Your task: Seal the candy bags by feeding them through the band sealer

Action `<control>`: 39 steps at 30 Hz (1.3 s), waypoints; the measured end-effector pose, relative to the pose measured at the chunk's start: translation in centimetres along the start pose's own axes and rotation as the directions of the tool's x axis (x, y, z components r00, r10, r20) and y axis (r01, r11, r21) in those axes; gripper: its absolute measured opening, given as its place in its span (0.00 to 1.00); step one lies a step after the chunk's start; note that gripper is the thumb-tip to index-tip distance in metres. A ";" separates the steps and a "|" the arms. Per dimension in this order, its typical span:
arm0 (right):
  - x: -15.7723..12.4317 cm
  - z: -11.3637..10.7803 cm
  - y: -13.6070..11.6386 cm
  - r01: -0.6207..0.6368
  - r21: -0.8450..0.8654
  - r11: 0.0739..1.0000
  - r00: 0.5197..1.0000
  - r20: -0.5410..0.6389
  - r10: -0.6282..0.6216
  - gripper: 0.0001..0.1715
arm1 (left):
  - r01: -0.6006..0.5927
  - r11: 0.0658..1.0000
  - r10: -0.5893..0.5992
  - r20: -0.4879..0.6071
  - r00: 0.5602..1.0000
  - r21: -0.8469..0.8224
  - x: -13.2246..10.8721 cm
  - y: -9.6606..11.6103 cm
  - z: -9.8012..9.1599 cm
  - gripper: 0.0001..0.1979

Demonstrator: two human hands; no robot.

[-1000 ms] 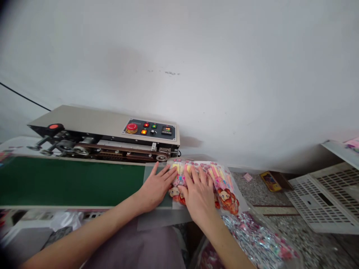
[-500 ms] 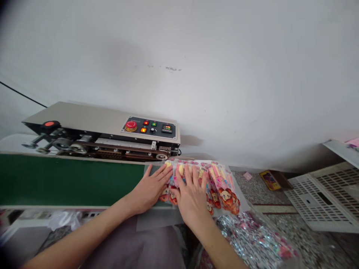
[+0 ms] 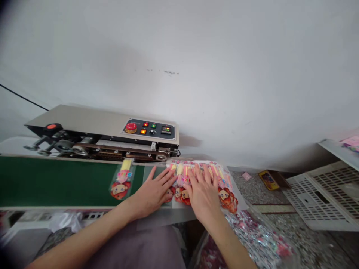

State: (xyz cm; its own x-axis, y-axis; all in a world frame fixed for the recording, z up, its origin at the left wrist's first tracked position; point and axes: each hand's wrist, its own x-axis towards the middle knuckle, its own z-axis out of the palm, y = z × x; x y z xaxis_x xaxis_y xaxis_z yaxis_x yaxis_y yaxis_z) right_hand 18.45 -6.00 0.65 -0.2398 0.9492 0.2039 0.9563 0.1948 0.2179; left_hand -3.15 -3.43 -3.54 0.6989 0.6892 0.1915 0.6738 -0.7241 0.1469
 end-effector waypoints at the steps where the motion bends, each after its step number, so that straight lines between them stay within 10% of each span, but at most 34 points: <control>1: -0.1 0.3 0.2 -0.004 -0.010 1.000 1.000 0.001 0.004 0.28 | 0.010 1.000 -0.010 -0.007 1.000 0.004 0.1 0.1 0.5 0.29; 15: 0.6 0.3 -2.1 -0.001 0.094 0.996 1.000 -0.001 0.001 0.32 | 0.304 0.939 -0.293 -0.092 0.952 0.158 -2.5 -1.0 -1.3 0.26; 23: 0.1 -0.2 -1.2 -0.033 0.034 0.999 0.999 0.029 0.032 0.26 | 0.008 1.000 -0.008 -0.067 0.998 0.000 1.8 2.1 0.8 0.28; 39: 0.2 0.4 -1.6 -0.010 0.008 1.000 1.000 -0.021 0.010 0.29 | 0.058 0.992 -0.055 -0.025 0.998 0.115 1.5 2.6 0.3 0.32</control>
State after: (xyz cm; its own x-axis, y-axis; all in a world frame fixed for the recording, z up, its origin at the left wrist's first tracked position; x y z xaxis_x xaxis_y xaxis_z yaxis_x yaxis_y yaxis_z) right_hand 16.92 -5.99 -0.01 -0.2335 0.9458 0.2259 0.9600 0.1874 0.2079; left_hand -0.29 -4.28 -3.19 0.6542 0.7274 0.2073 0.7363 -0.6751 0.0451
